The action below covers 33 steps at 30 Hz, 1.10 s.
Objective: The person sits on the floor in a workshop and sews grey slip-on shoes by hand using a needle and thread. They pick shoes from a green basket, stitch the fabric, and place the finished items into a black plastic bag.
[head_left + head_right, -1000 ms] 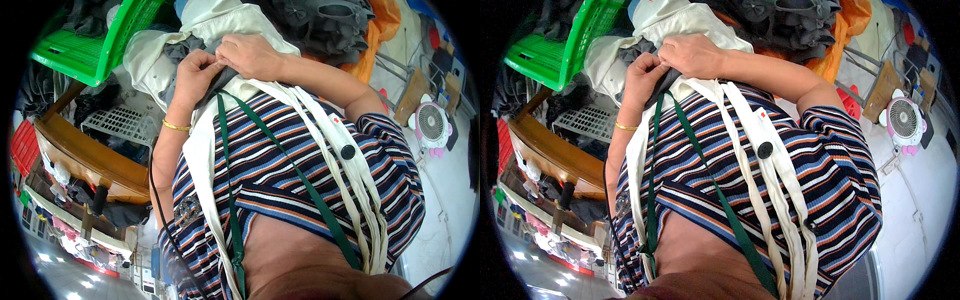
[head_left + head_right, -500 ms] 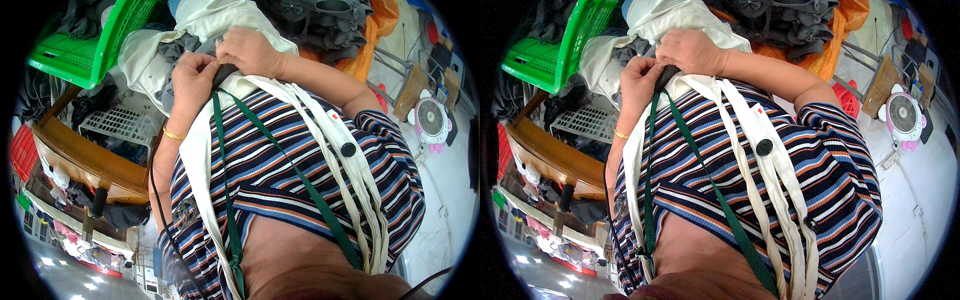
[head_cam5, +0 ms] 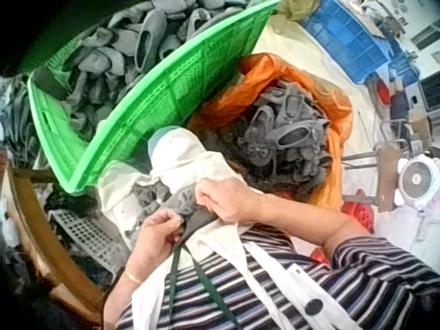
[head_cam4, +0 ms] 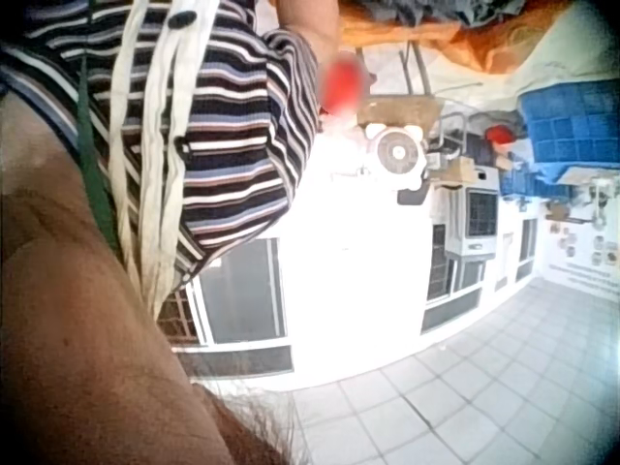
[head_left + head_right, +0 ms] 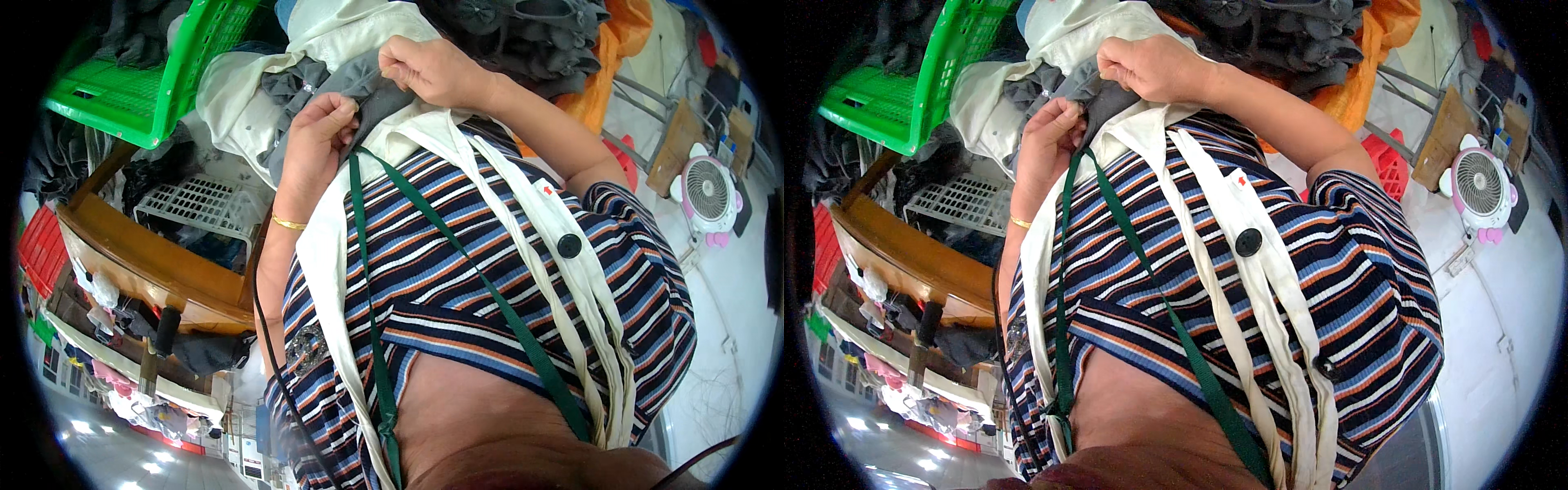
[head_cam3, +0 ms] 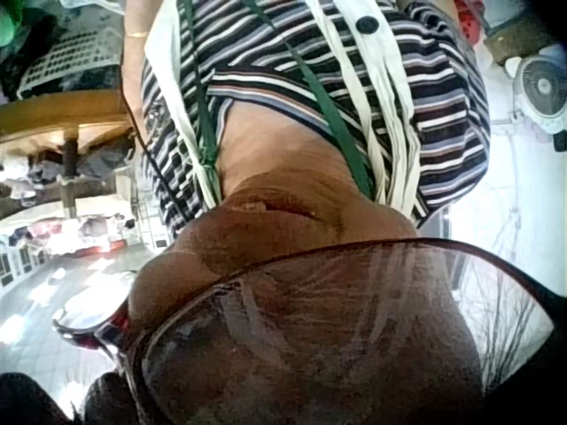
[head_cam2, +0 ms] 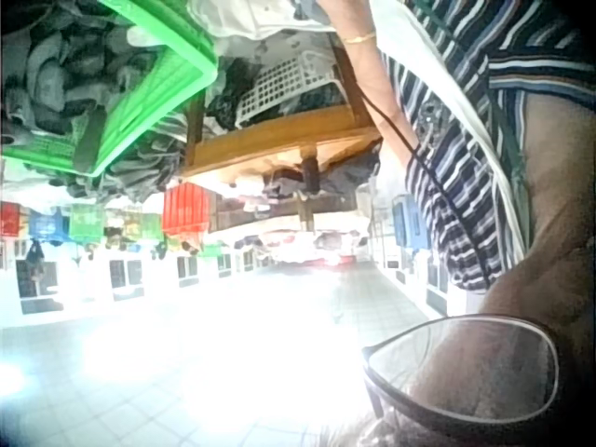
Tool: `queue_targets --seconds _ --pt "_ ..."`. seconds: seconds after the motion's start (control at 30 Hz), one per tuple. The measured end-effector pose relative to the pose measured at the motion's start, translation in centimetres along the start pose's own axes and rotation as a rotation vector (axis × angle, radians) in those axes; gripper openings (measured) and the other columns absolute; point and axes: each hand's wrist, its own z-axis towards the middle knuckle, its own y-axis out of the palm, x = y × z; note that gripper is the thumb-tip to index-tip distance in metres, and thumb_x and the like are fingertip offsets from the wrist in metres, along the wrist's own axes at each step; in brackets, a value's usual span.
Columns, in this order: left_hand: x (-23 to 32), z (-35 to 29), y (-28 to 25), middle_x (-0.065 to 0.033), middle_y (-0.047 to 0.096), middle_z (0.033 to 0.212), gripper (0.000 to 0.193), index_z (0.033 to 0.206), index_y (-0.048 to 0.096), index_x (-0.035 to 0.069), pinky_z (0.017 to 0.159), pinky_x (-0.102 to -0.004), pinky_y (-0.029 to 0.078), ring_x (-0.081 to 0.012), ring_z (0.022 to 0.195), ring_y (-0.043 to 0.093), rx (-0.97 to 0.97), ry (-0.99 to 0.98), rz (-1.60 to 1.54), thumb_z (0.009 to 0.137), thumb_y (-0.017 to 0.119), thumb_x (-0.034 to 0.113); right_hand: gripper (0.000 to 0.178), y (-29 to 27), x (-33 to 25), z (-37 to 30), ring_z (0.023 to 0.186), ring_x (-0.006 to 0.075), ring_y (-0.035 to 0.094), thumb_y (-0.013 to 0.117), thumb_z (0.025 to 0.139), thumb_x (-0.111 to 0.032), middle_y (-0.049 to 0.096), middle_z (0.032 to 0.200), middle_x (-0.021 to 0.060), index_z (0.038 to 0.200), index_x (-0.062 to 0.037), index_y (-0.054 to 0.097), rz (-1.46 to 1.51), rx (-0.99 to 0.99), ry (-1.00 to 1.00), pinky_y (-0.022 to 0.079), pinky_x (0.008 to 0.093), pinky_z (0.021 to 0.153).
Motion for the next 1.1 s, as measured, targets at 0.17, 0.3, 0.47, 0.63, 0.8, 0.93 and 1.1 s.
queue_targets --seconds 0.17,0.3,0.47,0.63,0.8,0.93,1.1 --pt "0.0 0.1 1.2 -0.0052 0.053 0.058 0.034 0.065 0.057 0.003 0.051 -0.0338 0.042 -0.0155 0.055 0.052 0.214 0.434 0.966 0.077 0.077 0.027 0.015 0.0 -0.3 -0.3 0.065 0.0327 0.061 0.052 0.099 -0.023 0.060 0.071 0.0139 0.097 -0.0082 0.053 0.052 -0.007 0.058 0.047 0.0407 0.059" --pt "1.0 0.1 3.2 -0.0177 0.057 0.060 0.036 0.064 0.056 0.002 0.053 -0.0431 0.046 -0.0319 0.056 0.058 0.379 0.637 1.234 0.076 0.077 0.028 0.016 -1.3 -2.7 0.5 0.065 0.0358 0.065 0.051 0.099 -0.025 0.064 0.071 0.0150 0.096 -0.0097 0.054 0.141 0.016 0.148 0.048 0.0457 0.058" --pt "0.9 1.1 3.3 -0.0050 0.059 0.064 0.035 0.086 0.055 0.001 0.055 -0.0299 0.047 -0.0131 0.057 0.055 0.385 0.463 0.936 0.079 0.080 0.024 0.010 -3.5 -4.3 0.4 0.058 0.0206 0.061 0.054 0.098 -0.015 0.059 0.065 0.0071 0.093 -0.0063 0.053 0.296 0.120 0.098 0.047 0.0339 0.056" --pt "0.4 1.8 2.9 -0.0072 0.061 0.066 0.037 0.087 0.053 0.002 0.058 -0.0305 0.049 -0.0155 0.059 0.059 0.399 0.484 0.977 0.077 0.081 0.025 0.007 -6.2 -6.5 -1.7 0.058 0.0116 0.053 0.054 0.098 -0.010 0.055 0.066 0.0041 0.094 -0.0044 0.054 0.421 0.142 0.004 0.045 0.0275 0.056" --pt "1.6 1.1 3.5 -0.0131 0.061 0.063 0.039 0.078 0.054 0.002 0.059 -0.0361 0.050 -0.0240 0.059 0.062 0.364 0.494 1.085 0.076 0.081 0.030 0.007 -6.5 -9.1 -1.5 0.063 0.0140 0.055 0.056 0.097 -0.012 0.057 0.071 0.0062 0.097 -0.0049 0.054 0.449 0.013 -0.049 0.046 0.0296 0.060" --pt "3.0 0.6 3.1 -0.0211 0.060 0.062 0.035 0.065 0.061 0.001 0.054 -0.0450 0.048 -0.0385 0.058 0.061 0.387 0.577 1.324 0.077 0.073 0.032 0.011 -5.7 -9.2 -0.1 0.064 0.0173 0.057 0.057 0.096 -0.014 0.058 0.073 0.0075 0.101 -0.0050 0.053 0.333 0.127 -0.271 0.047 0.0328 0.062" --pt "3.0 1.2 2.7 -0.0235 0.063 0.067 0.028 0.077 0.069 -0.002 0.059 -0.0414 0.052 -0.0385 0.062 0.065 -0.001 0.632 1.263 0.076 0.071 0.026 0.011 -4.2 -8.8 -0.5 0.075 0.0149 0.062 0.060 0.095 -0.012 0.063 0.084 0.0065 0.102 -0.0051 0.058 0.542 -0.150 -0.108 0.049 0.0286 0.070"
